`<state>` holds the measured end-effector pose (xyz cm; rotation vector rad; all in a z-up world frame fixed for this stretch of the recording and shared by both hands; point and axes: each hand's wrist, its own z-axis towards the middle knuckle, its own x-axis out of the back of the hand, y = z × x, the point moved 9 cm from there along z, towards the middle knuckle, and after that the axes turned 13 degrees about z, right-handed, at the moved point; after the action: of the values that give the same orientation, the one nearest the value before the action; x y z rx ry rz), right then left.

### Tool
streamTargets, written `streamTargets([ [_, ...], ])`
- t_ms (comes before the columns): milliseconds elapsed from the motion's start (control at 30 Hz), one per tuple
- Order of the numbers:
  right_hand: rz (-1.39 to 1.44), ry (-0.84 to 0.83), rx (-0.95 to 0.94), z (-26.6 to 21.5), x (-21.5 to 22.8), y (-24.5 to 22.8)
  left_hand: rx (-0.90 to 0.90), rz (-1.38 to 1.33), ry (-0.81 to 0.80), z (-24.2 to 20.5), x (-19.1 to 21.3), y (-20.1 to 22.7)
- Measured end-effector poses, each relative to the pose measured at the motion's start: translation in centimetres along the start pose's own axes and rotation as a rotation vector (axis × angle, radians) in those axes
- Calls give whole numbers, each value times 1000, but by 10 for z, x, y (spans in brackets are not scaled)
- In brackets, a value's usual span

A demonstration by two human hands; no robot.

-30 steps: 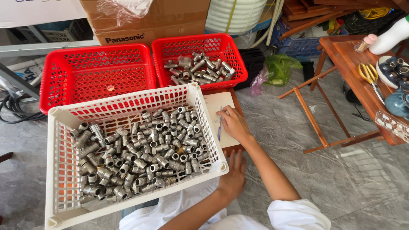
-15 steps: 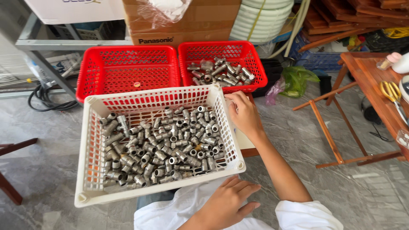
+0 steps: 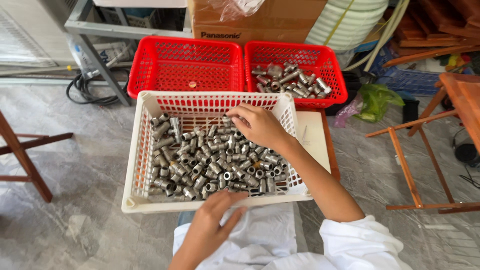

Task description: The person sits on the floor and repeatedly picks up small cylindrical metal parts from a white basket, inspects them by turning them over in both hands, and writes on a notepad with a pen. The person continues this cycle of handling parts and writing notes.

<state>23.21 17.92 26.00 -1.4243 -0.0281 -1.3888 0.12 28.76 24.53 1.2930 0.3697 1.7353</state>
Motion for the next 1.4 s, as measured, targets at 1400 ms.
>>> streamTargets([
  [1400, 18, -462, -326, 8, -135, 59, 251, 515, 71, 2, 12, -91],
])
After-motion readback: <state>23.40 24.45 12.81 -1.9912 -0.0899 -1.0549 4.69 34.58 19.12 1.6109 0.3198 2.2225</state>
